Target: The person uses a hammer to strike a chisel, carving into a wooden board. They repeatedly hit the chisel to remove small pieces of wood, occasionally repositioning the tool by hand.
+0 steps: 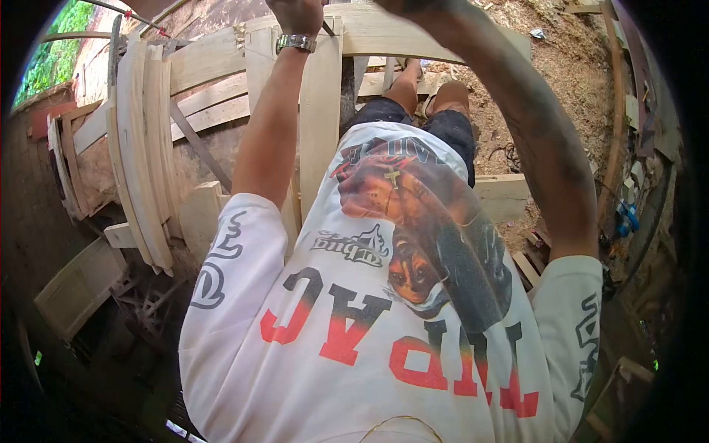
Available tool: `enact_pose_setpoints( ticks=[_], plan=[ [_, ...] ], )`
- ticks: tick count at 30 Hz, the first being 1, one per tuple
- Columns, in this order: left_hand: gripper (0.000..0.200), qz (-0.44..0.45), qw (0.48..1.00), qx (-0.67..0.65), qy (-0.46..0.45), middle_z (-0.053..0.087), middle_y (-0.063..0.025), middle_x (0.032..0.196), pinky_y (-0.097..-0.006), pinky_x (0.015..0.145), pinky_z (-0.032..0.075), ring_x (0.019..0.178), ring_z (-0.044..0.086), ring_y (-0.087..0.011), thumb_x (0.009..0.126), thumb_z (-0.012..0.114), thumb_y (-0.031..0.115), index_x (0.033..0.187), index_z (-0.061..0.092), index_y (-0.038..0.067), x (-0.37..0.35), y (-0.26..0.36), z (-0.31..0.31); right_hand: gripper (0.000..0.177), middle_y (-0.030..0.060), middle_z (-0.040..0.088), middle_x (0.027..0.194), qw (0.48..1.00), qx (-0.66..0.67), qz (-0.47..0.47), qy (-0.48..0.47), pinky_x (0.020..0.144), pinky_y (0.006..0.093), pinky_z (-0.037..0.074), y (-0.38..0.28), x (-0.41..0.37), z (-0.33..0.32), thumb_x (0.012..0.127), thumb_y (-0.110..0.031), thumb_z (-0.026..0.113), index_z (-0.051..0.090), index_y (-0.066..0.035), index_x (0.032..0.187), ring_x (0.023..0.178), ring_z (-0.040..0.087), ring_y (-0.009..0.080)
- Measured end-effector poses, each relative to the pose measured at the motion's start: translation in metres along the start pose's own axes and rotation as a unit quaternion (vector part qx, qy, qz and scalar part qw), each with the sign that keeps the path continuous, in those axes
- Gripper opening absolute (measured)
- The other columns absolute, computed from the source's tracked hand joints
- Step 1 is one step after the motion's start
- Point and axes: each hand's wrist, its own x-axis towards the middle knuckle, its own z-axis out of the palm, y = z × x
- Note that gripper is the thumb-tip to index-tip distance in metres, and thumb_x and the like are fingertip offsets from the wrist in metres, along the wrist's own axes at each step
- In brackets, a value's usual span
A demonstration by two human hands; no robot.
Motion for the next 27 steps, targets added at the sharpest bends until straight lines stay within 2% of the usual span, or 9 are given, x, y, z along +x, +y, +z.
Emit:
enact_pose_setpoints(
  ticks=[2, 4, 7, 11, 12, 16, 19, 21, 27],
  plan=[
    [0.03, 0.027, 0.999, 0.017, 0.015, 0.052, 0.0042, 0.059, -0.024, 0.044, 0.038, 0.048, 0.049, -0.0077, 0.095, 0.062, 0.003, 0.068, 0.052, 0.011, -0.003, 0.019, 0.008, 0.017, 0.0289, 0.069, 0.085, 0.97, -0.045, 0.018, -0.238, 0.075, 0.0514, 0.055, 0.002, -0.02, 0.003, 0.087, -0.005, 0.054, 0.062, 0.007, 0.096, 0.081, 0.07, 0.0454],
    [0.032, 0.051, 0.998, -0.009, 0.042, 0.051, 0.0048, 0.061, -0.0237, 0.045, 0.038, 0.049, 0.049, -0.0078, 0.096, 0.062, 0.005, 0.067, 0.05, 0.011, -0.006, 0.044, 0.02, 0.021, 0.0321, 0.068, 0.086, 0.971, 0.03, -0.001, -0.239, 0.079, 0.0527, 0.055, -0.004, -0.019, -0.018, 0.087, -0.005, 0.052, 0.061, 0.008, 0.101, 0.085, 0.07, 0.0466],
    [0.034, 0.129, 0.99, 0.011, -0.045, 0.051, 0.005, 0.063, -0.0235, 0.044, 0.036, 0.049, 0.047, -0.0062, 0.098, 0.061, 0.011, 0.066, 0.048, 0.012, 0.007, -0.009, -0.007, 0.019, 0.032, 0.067, 0.083, 0.958, 0.067, 0.158, -0.229, 0.077, 0.0535, 0.054, -0.032, -0.006, -0.049, 0.086, -0.004, 0.052, 0.06, 0.008, 0.099, 0.083, 0.07, 0.047],
    [0.04, -0.216, 0.959, -0.134, 0.128, 0.053, 0.0027, 0.062, -0.0246, 0.038, 0.03, 0.044, 0.044, -0.0056, 0.093, 0.064, 0.0, 0.063, 0.044, 0.015, 0.02, 0.002, -0.019, 0.015, 0.0298, 0.064, 0.08, 0.972, 0.094, 0.19, -0.101, 0.07, 0.0517, 0.049, -0.033, -0.019, -0.084, 0.085, -0.005, 0.056, 0.059, 0.003, 0.097, 0.077, 0.066, 0.0467],
    [0.042, -0.208, 0.957, -0.145, 0.141, 0.052, 0.0015, 0.058, -0.0244, 0.037, 0.031, 0.041, 0.044, -0.007, 0.091, 0.066, -0.003, 0.061, 0.042, 0.015, 0.02, 0.014, -0.018, 0.015, 0.0292, 0.064, 0.08, 0.973, 0.076, 0.198, -0.09, 0.07, 0.0511, 0.049, -0.026, -0.027, -0.086, 0.085, -0.006, 0.057, 0.058, 0.003, 0.097, 0.077, 0.065, 0.0464],
    [0.039, 0.095, 0.993, -0.066, -0.037, 0.047, 0.0012, 0.049, -0.0242, 0.036, 0.033, 0.038, 0.043, -0.0084, 0.093, 0.065, 0.003, 0.061, 0.045, 0.013, -0.005, 0.041, 0.004, 0.018, 0.0277, 0.063, 0.08, 0.962, 0.022, 0.258, -0.086, 0.07, 0.0503, 0.048, -0.005, -0.06, -0.088, 0.083, -0.01, 0.061, 0.058, 0.003, 0.095, 0.079, 0.064, 0.0459],
    [0.036, -0.042, 0.995, -0.085, 0.021, 0.048, 0.001, 0.049, -0.0242, 0.036, 0.034, 0.038, 0.044, -0.0087, 0.093, 0.065, 0.002, 0.062, 0.049, 0.012, 0.01, 0.071, 0.001, 0.023, 0.0245, 0.065, 0.084, 0.948, 0.019, 0.294, -0.119, 0.073, 0.0462, 0.05, 0.009, -0.085, -0.08, 0.086, -0.015, 0.065, 0.061, 0.002, 0.101, 0.081, 0.066, 0.0412],
    [0.031, -0.051, 0.993, -0.098, 0.04, 0.048, 0.0016, 0.05, -0.0247, 0.036, 0.033, 0.038, 0.044, -0.0088, 0.092, 0.066, 0.004, 0.065, 0.053, 0.012, 0.02, 0.057, -0.006, 0.032, 0.0196, 0.07, 0.091, 0.949, 0.012, 0.284, -0.137, 0.078, 0.0411, 0.053, 0.03, -0.112, -0.065, 0.09, -0.021, 0.071, 0.064, 0.0, 0.112, 0.085, 0.07, 0.0344],
    [0.026, -0.102, 0.987, -0.108, 0.054, 0.048, 0.002, 0.051, -0.0252, 0.036, 0.032, 0.039, 0.044, -0.0085, 0.09, 0.068, 0.005, 0.07, 0.054, 0.014, 0.024, 0.028, -0.021, 0.03, 0.0201, 0.068, 0.09, 0.943, 0.028, 0.289, -0.165, 0.079, 0.0426, 0.051, 0.037, -0.134, -0.053, 0.089, -0.022, 0.07, 0.062, 0.001, 0.108, 0.086, 0.069, 0.0345]
  ],
)
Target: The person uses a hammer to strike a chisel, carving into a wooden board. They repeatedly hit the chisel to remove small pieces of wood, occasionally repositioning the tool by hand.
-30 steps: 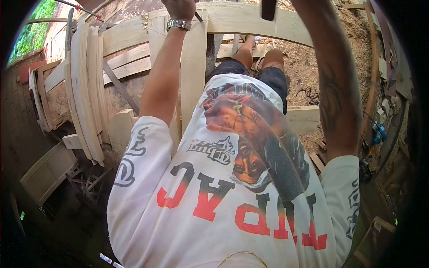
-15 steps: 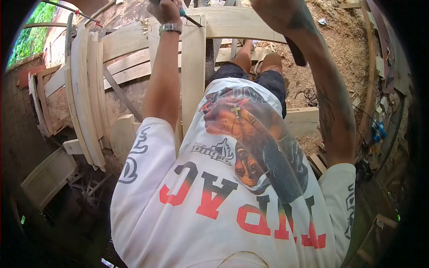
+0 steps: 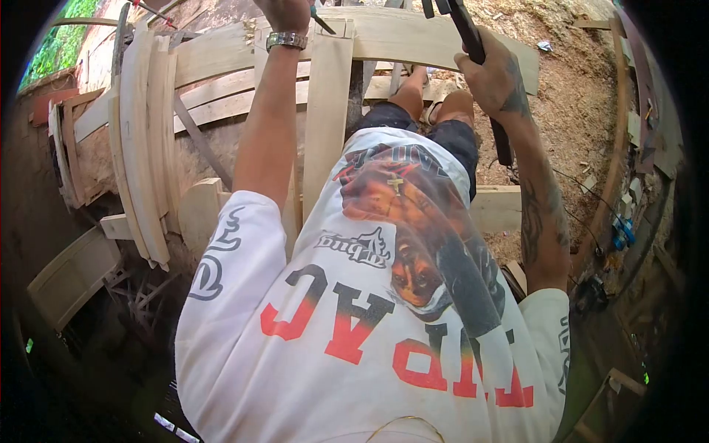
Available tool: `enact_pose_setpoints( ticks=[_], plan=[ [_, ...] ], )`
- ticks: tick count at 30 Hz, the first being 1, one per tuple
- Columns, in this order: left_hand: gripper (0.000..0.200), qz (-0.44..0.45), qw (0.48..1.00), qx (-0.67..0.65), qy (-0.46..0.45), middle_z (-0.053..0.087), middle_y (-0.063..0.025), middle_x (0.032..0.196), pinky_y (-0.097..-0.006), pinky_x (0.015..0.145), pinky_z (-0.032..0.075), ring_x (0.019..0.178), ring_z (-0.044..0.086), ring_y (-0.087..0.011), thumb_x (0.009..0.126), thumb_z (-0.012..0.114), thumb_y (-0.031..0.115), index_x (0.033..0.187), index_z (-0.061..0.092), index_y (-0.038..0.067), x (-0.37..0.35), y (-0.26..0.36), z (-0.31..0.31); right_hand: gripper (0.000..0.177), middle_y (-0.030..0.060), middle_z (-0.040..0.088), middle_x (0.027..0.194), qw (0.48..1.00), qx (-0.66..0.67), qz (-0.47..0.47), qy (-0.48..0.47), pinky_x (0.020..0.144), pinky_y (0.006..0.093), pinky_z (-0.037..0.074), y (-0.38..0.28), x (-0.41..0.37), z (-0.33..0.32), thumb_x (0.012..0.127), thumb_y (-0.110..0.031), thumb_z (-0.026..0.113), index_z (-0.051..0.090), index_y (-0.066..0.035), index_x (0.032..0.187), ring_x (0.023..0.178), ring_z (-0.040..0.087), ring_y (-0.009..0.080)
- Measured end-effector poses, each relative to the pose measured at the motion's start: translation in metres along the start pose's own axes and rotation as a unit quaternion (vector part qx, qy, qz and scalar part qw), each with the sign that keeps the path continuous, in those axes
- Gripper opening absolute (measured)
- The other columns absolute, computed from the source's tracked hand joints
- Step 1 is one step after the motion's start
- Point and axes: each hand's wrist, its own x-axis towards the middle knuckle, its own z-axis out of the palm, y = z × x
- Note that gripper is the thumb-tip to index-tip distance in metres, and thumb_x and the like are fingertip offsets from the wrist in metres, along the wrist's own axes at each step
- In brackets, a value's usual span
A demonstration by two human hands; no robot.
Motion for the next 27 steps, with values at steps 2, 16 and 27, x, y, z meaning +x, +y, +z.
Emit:
enact_pose_setpoints(
  ticks=[2, 16, 27],
  plan=[
    [0.026, -0.012, 1.0, -0.016, -0.007, 0.048, 0.0027, 0.051, -0.0248, 0.036, 0.032, 0.039, 0.044, -0.0078, 0.09, 0.068, 0.005, 0.07, 0.055, 0.014, -0.002, -0.001, 0.002, 0.03, 0.02, 0.068, 0.089, 1.0, 0.003, 0.0, 0.002, 0.079, 0.0427, 0.051, 0.003, -0.002, 0.004, 0.089, -0.021, 0.07, 0.062, 0.001, 0.108, 0.086, 0.069, 0.0343],
    [0.03, 0.169, 0.976, 0.117, -0.074, 0.053, 0.0034, 0.057, -0.0241, 0.045, 0.036, 0.049, 0.047, -0.005, 0.092, 0.067, 0.001, 0.066, 0.055, 0.011, -0.023, -0.029, 0.016, 0.022, 0.024, 0.064, 0.079, 0.997, 0.043, -0.057, 0.03, 0.071, 0.0462, 0.049, -0.056, 0.027, -0.016, 0.085, -0.016, 0.065, 0.06, 0.002, 0.098, 0.077, 0.066, 0.0395],
    [0.03, 0.372, 0.888, 0.268, -0.035, 0.053, 0.0022, 0.062, -0.0247, 0.052, 0.039, 0.056, 0.05, -0.0085, 0.097, 0.069, 0.019, 0.071, 0.058, 0.008, -0.019, -0.025, 0.022, 0.043, 0.028, 0.068, 0.076, 0.958, -0.177, -0.224, -0.008, 0.063, 0.0504, 0.058, -0.084, 0.069, 0.032, 0.078, 0.002, 0.058, 0.051, 0.016, 0.118, 0.075, 0.071, 0.0448]
  ],
)
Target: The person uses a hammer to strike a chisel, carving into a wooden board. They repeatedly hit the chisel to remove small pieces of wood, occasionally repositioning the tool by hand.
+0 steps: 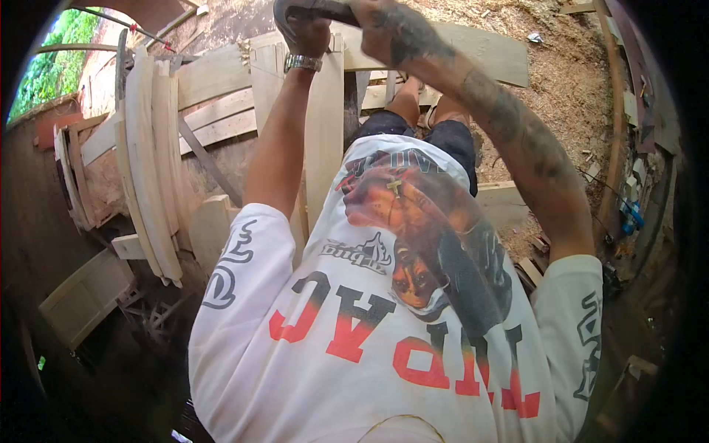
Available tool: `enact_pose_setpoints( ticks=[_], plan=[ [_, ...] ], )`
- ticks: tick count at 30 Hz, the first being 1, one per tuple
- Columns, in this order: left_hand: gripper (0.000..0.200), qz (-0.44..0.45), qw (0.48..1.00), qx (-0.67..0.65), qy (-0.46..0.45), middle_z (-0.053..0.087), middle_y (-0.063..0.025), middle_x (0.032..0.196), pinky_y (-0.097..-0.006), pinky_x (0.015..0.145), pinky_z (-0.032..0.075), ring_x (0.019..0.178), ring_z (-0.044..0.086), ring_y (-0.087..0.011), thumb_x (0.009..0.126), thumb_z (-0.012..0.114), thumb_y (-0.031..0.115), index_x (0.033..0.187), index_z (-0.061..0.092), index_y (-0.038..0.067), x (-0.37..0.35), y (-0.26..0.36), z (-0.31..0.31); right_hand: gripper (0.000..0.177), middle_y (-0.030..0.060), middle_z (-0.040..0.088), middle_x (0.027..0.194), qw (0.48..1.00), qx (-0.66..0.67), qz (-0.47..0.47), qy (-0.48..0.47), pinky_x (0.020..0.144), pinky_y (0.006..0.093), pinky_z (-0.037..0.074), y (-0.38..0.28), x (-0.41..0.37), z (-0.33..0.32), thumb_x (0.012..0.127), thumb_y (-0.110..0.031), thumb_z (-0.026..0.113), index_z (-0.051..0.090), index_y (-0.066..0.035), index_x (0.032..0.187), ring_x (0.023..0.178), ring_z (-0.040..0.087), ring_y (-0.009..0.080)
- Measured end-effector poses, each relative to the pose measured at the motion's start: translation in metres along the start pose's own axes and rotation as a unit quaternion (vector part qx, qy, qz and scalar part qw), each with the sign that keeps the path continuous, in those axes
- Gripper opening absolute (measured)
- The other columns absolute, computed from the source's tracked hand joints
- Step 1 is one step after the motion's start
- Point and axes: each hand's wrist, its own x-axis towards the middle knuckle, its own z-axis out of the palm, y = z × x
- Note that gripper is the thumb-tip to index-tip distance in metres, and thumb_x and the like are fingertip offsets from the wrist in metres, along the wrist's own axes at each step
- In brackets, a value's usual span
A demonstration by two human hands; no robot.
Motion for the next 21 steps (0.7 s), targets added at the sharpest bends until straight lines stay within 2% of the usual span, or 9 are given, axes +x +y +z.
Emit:
enact_pose_setpoints(
  ticks=[2, 4, 5, 6, 7, 12, 15, 16, 21],
  plan=[
    [0.02, 0.06, 0.998, -0.031, -0.02, 0.055, -0.0001, 0.061, -0.0302, 0.053, 0.044, 0.055, 0.054, -0.0142, 0.093, 0.068, 0.016, 0.076, 0.061, 0.008, 0.019, 0.006, 0.006, 0.034, 0.0272, 0.067, 0.077, 0.988, 0.152, 0.0, 0.023, 0.065, 0.049, 0.056, 0.002, -0.01, -0.007, 0.08, -0.004, 0.059, 0.058, 0.012, 0.11, 0.073, 0.07, 0.0439],
    [0.008, -0.008, 0.998, -0.017, -0.064, 0.064, -0.0029, 0.067, -0.0398, 0.066, 0.053, 0.067, 0.064, -0.023, 0.084, 0.071, 0.012, 0.083, 0.069, 0.004, -0.026, -0.06, -0.007, 0.027, 0.026, 0.066, 0.078, 0.983, 0.171, 0.063, 0.017, 0.067, 0.0484, 0.053, -0.001, -0.029, -0.003, 0.084, -0.011, 0.063, 0.059, 0.003, 0.107, 0.074, 0.068, 0.0448],
    [0.011, 0.058, 0.993, 0.041, -0.097, 0.06, -0.0053, 0.062, -0.0387, 0.059, 0.051, 0.06, 0.061, -0.0208, 0.082, 0.068, 0.01, 0.074, 0.063, 0.005, 0.004, -0.033, -0.02, 0.024, 0.0255, 0.066, 0.078, 0.979, 0.179, 0.094, 0.016, 0.068, 0.0481, 0.051, 0.0, -0.038, 0.0, 0.086, -0.015, 0.065, 0.059, -0.001, 0.105, 0.075, 0.067, 0.0452],
    [0.015, -0.218, 0.97, -0.109, 0.0, 0.057, -0.0054, 0.059, -0.038, 0.055, 0.048, 0.054, 0.057, -0.0193, 0.081, 0.067, 0.009, 0.07, 0.057, 0.007, 0.019, -0.034, -0.023, 0.022, 0.0283, 0.064, 0.076, 0.973, 0.205, 0.089, 0.049, 0.065, 0.0512, 0.049, 0.006, -0.052, 0.001, 0.085, -0.011, 0.063, 0.057, -0.002, 0.104, 0.073, 0.064, 0.05],
    [0.019, -0.473, 0.841, -0.246, 0.096, 0.053, -0.0056, 0.056, -0.0373, 0.05, 0.046, 0.049, 0.053, -0.0178, 0.08, 0.066, 0.008, 0.067, 0.052, 0.009, 0.025, -0.038, -0.033, 0.023, 0.0281, 0.063, 0.076, 0.968, 0.218, 0.112, 0.048, 0.065, 0.0512, 0.048, 0.011, -0.068, 0.0, 0.085, -0.011, 0.063, 0.057, -0.001, 0.105, 0.073, 0.064, 0.0495],
    [0.029, -0.416, 0.856, -0.301, 0.06, 0.045, -0.0012, 0.053, -0.0318, 0.042, 0.036, 0.042, 0.042, -0.0136, 0.082, 0.067, 0.006, 0.064, 0.045, 0.012, 0.042, -0.021, -0.042, 0.022, 0.0312, 0.065, 0.082, 0.934, 0.247, 0.259, 0.007, 0.071, 0.0558, 0.049, 0.029, -0.118, -0.011, 0.086, -0.01, 0.06, 0.056, 0.001, 0.105, 0.083, 0.066, 0.0508],
    [0.027, -0.399, 0.855, -0.328, 0.043, 0.046, -0.0015, 0.053, -0.031, 0.043, 0.037, 0.043, 0.044, -0.0128, 0.084, 0.068, 0.003, 0.068, 0.048, 0.012, 0.031, -0.022, -0.035, 0.025, 0.0259, 0.06, 0.08, 0.93, 0.239, 0.281, 0.004, 0.069, 0.0488, 0.046, 0.047, -0.135, 0.01, 0.087, -0.015, 0.066, 0.057, 0.0, 0.105, 0.076, 0.062, 0.0452],
    [0.027, -0.395, 0.859, -0.326, 0.021, 0.046, -0.0015, 0.053, -0.031, 0.043, 0.037, 0.043, 0.044, -0.0129, 0.085, 0.067, 0.003, 0.069, 0.048, 0.012, 0.028, -0.021, -0.033, 0.021, 0.0301, 0.064, 0.085, 0.93, 0.225, 0.29, -0.01, 0.072, 0.0524, 0.049, 0.045, -0.134, 0.005, 0.087, -0.013, 0.061, 0.057, 0.001, 0.103, 0.088, 0.065, 0.0503],
    [0.027, -0.413, 0.867, -0.279, -0.004, 0.049, 0.002, 0.054, -0.026, 0.039, 0.036, 0.042, 0.045, -0.0091, 0.095, 0.066, 0.01, 0.071, 0.054, 0.013, 0.018, -0.028, -0.025, 0.022, 0.029, 0.064, 0.085, 0.926, 0.222, 0.305, -0.016, 0.073, 0.0516, 0.049, 0.046, -0.141, 0.01, 0.087, -0.014, 0.062, 0.058, 0.001, 0.102, 0.087, 0.065, 0.0503]
  ],
)
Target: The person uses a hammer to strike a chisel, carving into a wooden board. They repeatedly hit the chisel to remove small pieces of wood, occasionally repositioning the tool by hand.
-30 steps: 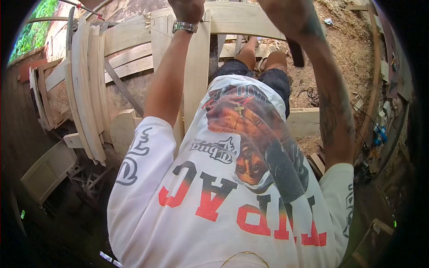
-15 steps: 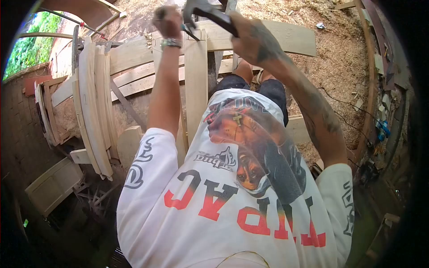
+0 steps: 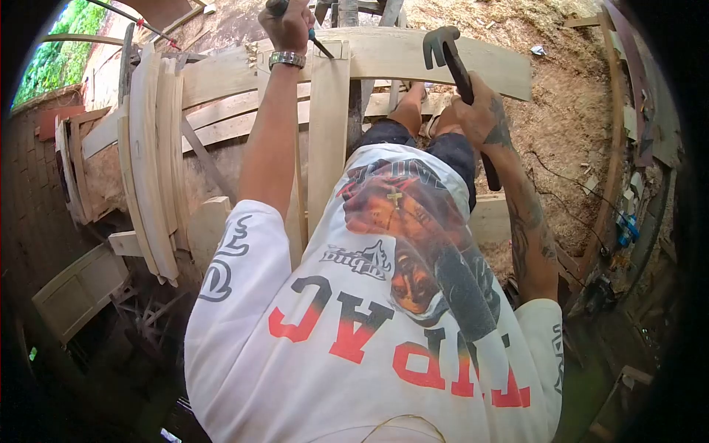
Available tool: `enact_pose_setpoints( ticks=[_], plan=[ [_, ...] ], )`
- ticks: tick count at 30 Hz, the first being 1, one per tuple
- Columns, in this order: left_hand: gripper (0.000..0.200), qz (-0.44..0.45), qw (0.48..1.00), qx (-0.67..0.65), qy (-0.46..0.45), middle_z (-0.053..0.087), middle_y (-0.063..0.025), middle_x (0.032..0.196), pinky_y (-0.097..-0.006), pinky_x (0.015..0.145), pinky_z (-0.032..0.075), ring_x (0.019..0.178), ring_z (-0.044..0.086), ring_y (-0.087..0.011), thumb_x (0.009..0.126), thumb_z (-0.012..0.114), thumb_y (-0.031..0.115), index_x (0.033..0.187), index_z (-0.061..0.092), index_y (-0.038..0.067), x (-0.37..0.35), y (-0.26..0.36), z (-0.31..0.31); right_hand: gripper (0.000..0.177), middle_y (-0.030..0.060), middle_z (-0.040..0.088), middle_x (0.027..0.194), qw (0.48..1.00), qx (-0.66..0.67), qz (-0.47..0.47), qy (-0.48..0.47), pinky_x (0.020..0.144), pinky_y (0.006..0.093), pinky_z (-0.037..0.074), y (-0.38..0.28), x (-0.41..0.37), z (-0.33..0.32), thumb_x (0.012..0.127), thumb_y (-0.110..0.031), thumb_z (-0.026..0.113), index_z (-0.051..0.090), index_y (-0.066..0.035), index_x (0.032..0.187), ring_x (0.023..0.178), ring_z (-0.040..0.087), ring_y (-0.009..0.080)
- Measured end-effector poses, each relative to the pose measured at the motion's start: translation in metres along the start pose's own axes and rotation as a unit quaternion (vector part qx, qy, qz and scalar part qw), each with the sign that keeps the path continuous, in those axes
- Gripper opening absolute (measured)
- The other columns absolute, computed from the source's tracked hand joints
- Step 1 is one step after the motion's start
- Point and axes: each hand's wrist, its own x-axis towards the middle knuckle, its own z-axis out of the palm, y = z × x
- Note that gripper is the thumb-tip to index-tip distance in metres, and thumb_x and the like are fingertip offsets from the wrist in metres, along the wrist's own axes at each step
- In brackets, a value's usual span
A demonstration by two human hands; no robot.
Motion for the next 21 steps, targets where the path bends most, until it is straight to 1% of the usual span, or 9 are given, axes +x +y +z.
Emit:
enact_pose_setpoints(
  ticks=[1, 4, 10, 13, 16, 18, 19, 20, 21],
  plan=[
    [0.028, 0.026, 1.0, -0.007, -0.004, 0.047, 0.0027, 0.051, -0.0259, 0.034, 0.031, 0.037, 0.041, -0.0075, 0.092, 0.066, 0.006, 0.07, 0.052, 0.014, -0.002, 0.006, 0.007, 0.022, 0.0288, 0.064, 0.085, 1.0, 0.002, 0.009, -0.006, 0.073, 0.0514, 0.049, -0.002, 0.0, 0.0, 0.087, -0.014, 0.062, 0.058, 0.001, 0.103, 0.087, 0.065, 0.0502],
    [0.027, 0.017, 1.0, -0.005, 0.001, 0.047, 0.0029, 0.051, -0.0255, 0.035, 0.032, 0.038, 0.042, -0.0073, 0.092, 0.066, 0.005, 0.07, 0.053, 0.014, -0.005, 0.007, 0.008, 0.024, 0.0288, 0.064, 0.084, 1.0, 0.012, 0.0, -0.007, 0.073, 0.0508, 0.049, -0.007, 0.001, 0.001, 0.087, -0.015, 0.062, 0.058, 0.001, 0.104, 0.087, 0.065, 0.0498],
    [0.029, 0.065, 0.997, -0.001, -0.045, 0.048, 0.003, 0.051, -0.0249, 0.036, 0.032, 0.039, 0.042, -0.0071, 0.092, 0.066, 0.005, 0.068, 0.054, 0.014, -0.006, 0.004, 0.008, 0.026, 0.0289, 0.064, 0.087, 0.999, 0.03, -0.033, -0.026, 0.073, 0.0512, 0.049, -0.019, 0.015, 0.005, 0.087, -0.015, 0.062, 0.059, 0.001, 0.107, 0.086, 0.065, 0.0495],
    [0.032, 0.094, 0.994, 0.018, -0.045, 0.049, 0.0036, 0.053, -0.0238, 0.039, 0.032, 0.043, 0.044, -0.0055, 0.092, 0.065, 0.001, 0.065, 0.052, 0.014, -0.014, -0.003, 0.015, 0.028, 0.029, 0.065, 0.087, 0.986, 0.027, -0.159, 0.028, 0.073, 0.0512, 0.05, -0.036, 0.034, 0.008, 0.086, -0.016, 0.064, 0.06, 0.001, 0.108, 0.086, 0.065, 0.0493],
    [0.032, 0.15, 0.985, 0.063, -0.056, 0.049, 0.0047, 0.056, -0.0229, 0.043, 0.034, 0.048, 0.046, -0.0048, 0.091, 0.066, -0.001, 0.066, 0.053, 0.012, -0.014, -0.013, 0.013, 0.026, 0.0249, 0.063, 0.08, 0.942, 0.054, -0.3, 0.139, 0.068, 0.0475, 0.048, -0.092, 0.058, -0.008, 0.088, -0.015, 0.065, 0.059, 0.0, 0.107, 0.075, 0.064, 0.0426],
    [0.031, 0.155, 0.985, 0.049, -0.05, 0.05, 0.0049, 0.057, -0.0232, 0.044, 0.035, 0.049, 0.046, -0.0051, 0.091, 0.067, 0.0, 0.066, 0.053, 0.012, -0.019, -0.013, 0.015, 0.023, 0.0242, 0.063, 0.074, 0.957, 0.107, -0.226, 0.147, 0.064, 0.0474, 0.051, -0.165, 0.059, -0.045, 0.083, -0.01, 0.062, 0.061, 0.005, 0.101, 0.07, 0.066, 0.0429],
    [0.03, 0.153, 0.985, 0.052, -0.053, 0.05, 0.0049, 0.058, -0.0235, 0.044, 0.035, 0.049, 0.046, -0.0051, 0.09, 0.068, 0.0, 0.066, 0.054, 0.012, -0.02, -0.013, 0.015, 0.019, 0.0223, 0.059, 0.072, 0.923, 0.127, -0.284, 0.227, 0.064, 0.0463, 0.047, -0.182, 0.066, -0.05, 0.086, -0.014, 0.063, 0.059, 0.002, 0.097, 0.068, 0.063, 0.041],
    [0.03, 0.15, 0.986, 0.054, -0.055, 0.05, 0.0049, 0.058, -0.0238, 0.044, 0.035, 0.049, 0.046, -0.0052, 0.09, 0.068, 0.0, 0.067, 0.054, 0.011, -0.021, -0.014, 0.013, 0.018, 0.0222, 0.059, 0.072, 0.896, 0.161, -0.316, 0.266, 0.063, 0.0476, 0.047, -0.197, 0.074, -0.053, 0.087, -0.013, 0.062, 0.059, 0.002, 0.096, 0.068, 0.063, 0.0403],
    [0.029, 0.147, 0.986, 0.057, -0.054, 0.051, 0.0049, 0.059, -0.0241, 0.044, 0.035, 0.049, 0.046, -0.0053, 0.09, 0.069, 0.0, 0.067, 0.054, 0.011, -0.023, -0.013, 0.01, 0.018, 0.0215, 0.061, 0.072, 0.878, 0.2, -0.323, 0.289, 0.068, 0.0486, 0.049, -0.206, 0.079, -0.042, 0.086, -0.013, 0.062, 0.059, 0.003, 0.096, 0.07, 0.064, 0.0411]
  ],
)
